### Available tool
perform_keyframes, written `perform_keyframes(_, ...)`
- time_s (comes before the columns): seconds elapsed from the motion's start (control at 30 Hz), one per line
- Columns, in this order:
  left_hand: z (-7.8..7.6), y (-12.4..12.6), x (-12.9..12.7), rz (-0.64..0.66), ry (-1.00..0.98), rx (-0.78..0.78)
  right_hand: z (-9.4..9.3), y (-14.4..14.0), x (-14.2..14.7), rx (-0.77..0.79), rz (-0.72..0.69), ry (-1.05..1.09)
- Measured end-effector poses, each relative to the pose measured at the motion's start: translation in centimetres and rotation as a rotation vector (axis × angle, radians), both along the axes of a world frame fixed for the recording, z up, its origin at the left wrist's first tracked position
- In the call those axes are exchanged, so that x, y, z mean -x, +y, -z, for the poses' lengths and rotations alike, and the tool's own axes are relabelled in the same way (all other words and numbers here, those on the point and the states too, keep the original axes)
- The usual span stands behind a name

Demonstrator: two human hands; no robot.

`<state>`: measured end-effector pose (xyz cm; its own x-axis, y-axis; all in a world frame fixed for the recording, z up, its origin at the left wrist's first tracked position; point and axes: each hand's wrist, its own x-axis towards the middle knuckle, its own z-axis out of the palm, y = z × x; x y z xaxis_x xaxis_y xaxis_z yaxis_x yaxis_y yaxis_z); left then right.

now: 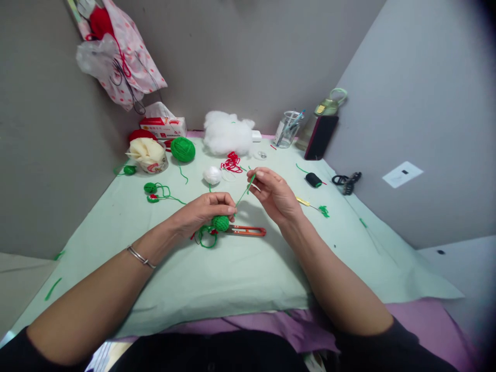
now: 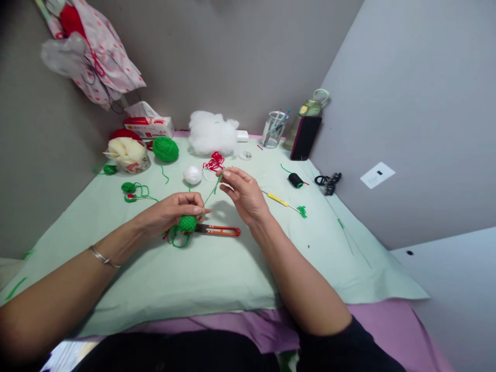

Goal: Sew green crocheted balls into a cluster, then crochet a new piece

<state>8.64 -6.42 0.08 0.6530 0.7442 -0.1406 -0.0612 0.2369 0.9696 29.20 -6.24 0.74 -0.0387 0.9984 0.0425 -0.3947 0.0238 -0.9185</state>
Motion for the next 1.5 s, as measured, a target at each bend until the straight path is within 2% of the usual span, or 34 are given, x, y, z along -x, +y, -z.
perform_keyframes(0.1, 0.2, -0.1, 0.1, 0.012, 0.010, 0.015, -0.2, -0.3, 0.2, 0.063, -0.097, 0.105)
perform_keyframes(0.2, 0.3, 0.0, 0.2, 0.034, 0.014, 0.006, -0.5, -0.9, 0.7, 0.076, -0.220, 0.110)
perform_keyframes(0.27, 0.3, 0.0, 0.2, 0.055, 0.020, -0.030, -0.8, -1.1, 0.9, 0.069, -0.241, 0.108)
perform_keyframes(0.43, 0.0, 0.0, 0.2, 0.103, 0.035, -0.094, -1.3, -1.0, 0.8, 0.030, -0.191, 0.134)
perform_keyframes(0.8, -0.1, 0.4, 0.7, 0.232, 0.059, -0.163, -1.1, -0.8, 1.4, 0.019, -0.174, 0.159)
perform_keyframes(1.0, 0.1, 0.1, 0.5, 0.194, 0.016, -0.091, -1.2, -0.6, 1.0, 0.007, -0.150, 0.176)
perform_keyframes(1.13, 0.4, -0.2, 0.1, 0.119, -0.030, -0.044, -1.1, -0.8, 1.0, 0.004, -0.121, 0.199)
perform_keyframes(1.23, 0.3, -0.3, -0.1, 0.064, 0.021, -0.078, -1.0, -1.0, 1.1, -0.022, -0.139, 0.199)
perform_keyframes(1.37, 0.0, -0.3, -0.3, 0.068, 0.101, -0.160, -1.1, -1.1, 1.2, -0.015, -0.156, 0.206)
perform_keyframes(1.5, 0.0, -0.3, -0.2, 0.062, 0.072, -0.128, -1.3, -1.0, 1.0, -0.003, -0.123, 0.211)
